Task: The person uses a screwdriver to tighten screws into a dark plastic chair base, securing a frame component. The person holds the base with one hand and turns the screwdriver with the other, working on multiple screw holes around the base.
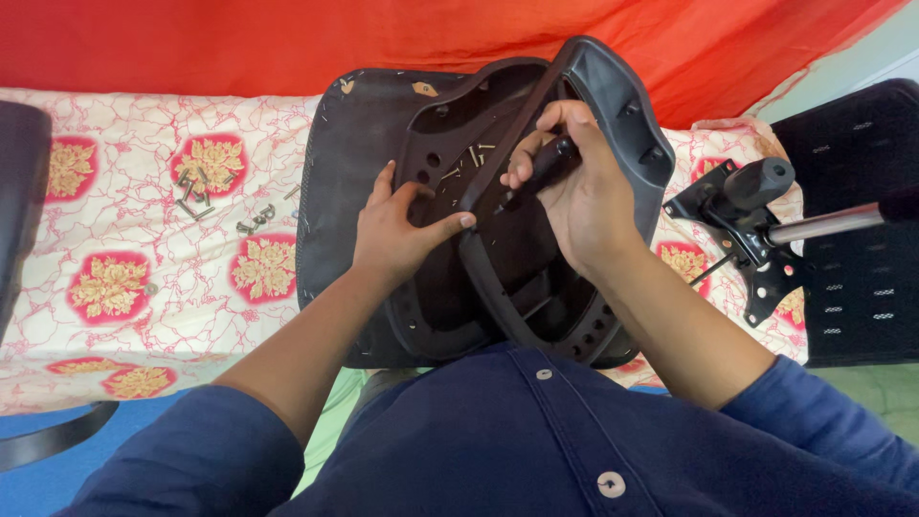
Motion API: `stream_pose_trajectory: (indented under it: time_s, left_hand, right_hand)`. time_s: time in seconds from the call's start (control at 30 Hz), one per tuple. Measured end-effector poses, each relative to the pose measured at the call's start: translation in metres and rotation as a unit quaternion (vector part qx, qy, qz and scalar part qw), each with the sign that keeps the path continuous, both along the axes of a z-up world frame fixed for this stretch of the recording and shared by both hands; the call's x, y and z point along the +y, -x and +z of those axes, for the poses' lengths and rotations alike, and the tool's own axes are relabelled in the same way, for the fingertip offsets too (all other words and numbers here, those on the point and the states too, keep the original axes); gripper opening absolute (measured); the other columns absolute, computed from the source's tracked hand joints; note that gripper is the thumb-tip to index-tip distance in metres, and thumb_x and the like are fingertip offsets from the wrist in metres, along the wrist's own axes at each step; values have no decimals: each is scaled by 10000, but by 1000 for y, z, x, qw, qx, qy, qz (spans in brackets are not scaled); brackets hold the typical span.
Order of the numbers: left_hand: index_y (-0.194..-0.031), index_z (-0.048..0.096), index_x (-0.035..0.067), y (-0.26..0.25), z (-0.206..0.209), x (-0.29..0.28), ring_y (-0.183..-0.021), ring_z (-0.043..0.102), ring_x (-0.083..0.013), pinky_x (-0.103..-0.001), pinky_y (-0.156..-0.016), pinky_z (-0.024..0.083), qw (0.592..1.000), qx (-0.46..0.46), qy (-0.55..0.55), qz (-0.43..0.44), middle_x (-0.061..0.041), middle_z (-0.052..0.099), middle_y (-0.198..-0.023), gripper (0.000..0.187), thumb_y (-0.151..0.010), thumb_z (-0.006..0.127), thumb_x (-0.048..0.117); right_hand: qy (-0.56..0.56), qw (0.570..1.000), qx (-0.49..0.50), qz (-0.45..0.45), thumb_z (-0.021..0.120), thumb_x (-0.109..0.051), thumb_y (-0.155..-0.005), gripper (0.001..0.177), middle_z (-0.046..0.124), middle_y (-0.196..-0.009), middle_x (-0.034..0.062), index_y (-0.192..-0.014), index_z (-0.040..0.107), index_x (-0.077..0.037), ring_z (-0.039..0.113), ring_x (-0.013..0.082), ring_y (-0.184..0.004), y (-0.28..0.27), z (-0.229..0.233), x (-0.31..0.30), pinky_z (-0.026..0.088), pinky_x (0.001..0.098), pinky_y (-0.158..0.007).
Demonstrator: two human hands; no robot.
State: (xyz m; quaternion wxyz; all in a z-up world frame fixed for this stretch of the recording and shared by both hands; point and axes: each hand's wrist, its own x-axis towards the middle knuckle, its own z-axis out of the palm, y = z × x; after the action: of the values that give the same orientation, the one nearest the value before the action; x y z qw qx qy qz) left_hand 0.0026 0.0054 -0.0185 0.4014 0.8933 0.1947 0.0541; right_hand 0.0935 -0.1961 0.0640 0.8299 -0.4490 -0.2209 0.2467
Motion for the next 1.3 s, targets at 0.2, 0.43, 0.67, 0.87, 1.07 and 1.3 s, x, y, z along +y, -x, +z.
stream_pose_trajectory:
  time_s: [0.2,0.43,0.67,0.87,1.07,1.3]
  left_hand:
    - [-1125,752,95,-2,0,0,-1375,455,-479,-507,-1109,391,1000,-18,-21,-6,-315,315,-1586,800,-638,808,727]
    - [-1113,746,100,0,-3,1,-1398,403,-479,-525,-1135,335,1000,-10,-21,-12,-292,301,-1600,801,-646,787,749]
    - [-1105,735,107,0,2,3,-1409,356,-499,-539,-1141,317,999,19,-11,-23,-285,265,-1609,803,-654,763,770]
    - [-1096,731,96,1,3,3,-1430,345,-476,-542,-1166,270,999,10,-18,-33,-305,269,-1595,821,-669,728,797]
    - [-1056,733,65,1,1,7,-1437,332,-470,-535,-1178,232,999,3,-15,-49,-332,256,-1590,831,-680,711,806]
    - [-964,729,25,1,-2,8,-1437,334,-483,-540,-1181,227,998,-14,-11,-55,-361,270,-1570,830,-685,715,806]
  right_hand:
    - [19,999,16,-25,456,-220,-1035,103,615,-998,138,-1067,447,-122,599,248,-1015,2,-2,-2,454,410,-1012]
    - [40,996,-32,-74,478,-198,-1052,214,613,-1052,108,-1094,590,-21,591,240,-1068,1,4,-3,442,396,-1055]
    - [81,991,-1,-107,496,-193,-1033,132,651,-1006,130,-1065,542,-74,610,247,-1034,8,11,3,465,401,-1013]
    - [58,987,13,-147,493,-221,-1049,229,614,-978,108,-1027,573,-8,602,250,-993,11,10,9,487,427,-977]
    - [90,980,35,-176,465,-259,-1012,173,598,-890,120,-997,532,-100,600,255,-911,11,11,9,479,411,-926]
    - [56,982,28,-178,461,-297,-957,205,570,-905,88,-942,502,-97,559,232,-934,25,8,11,452,399,-945]
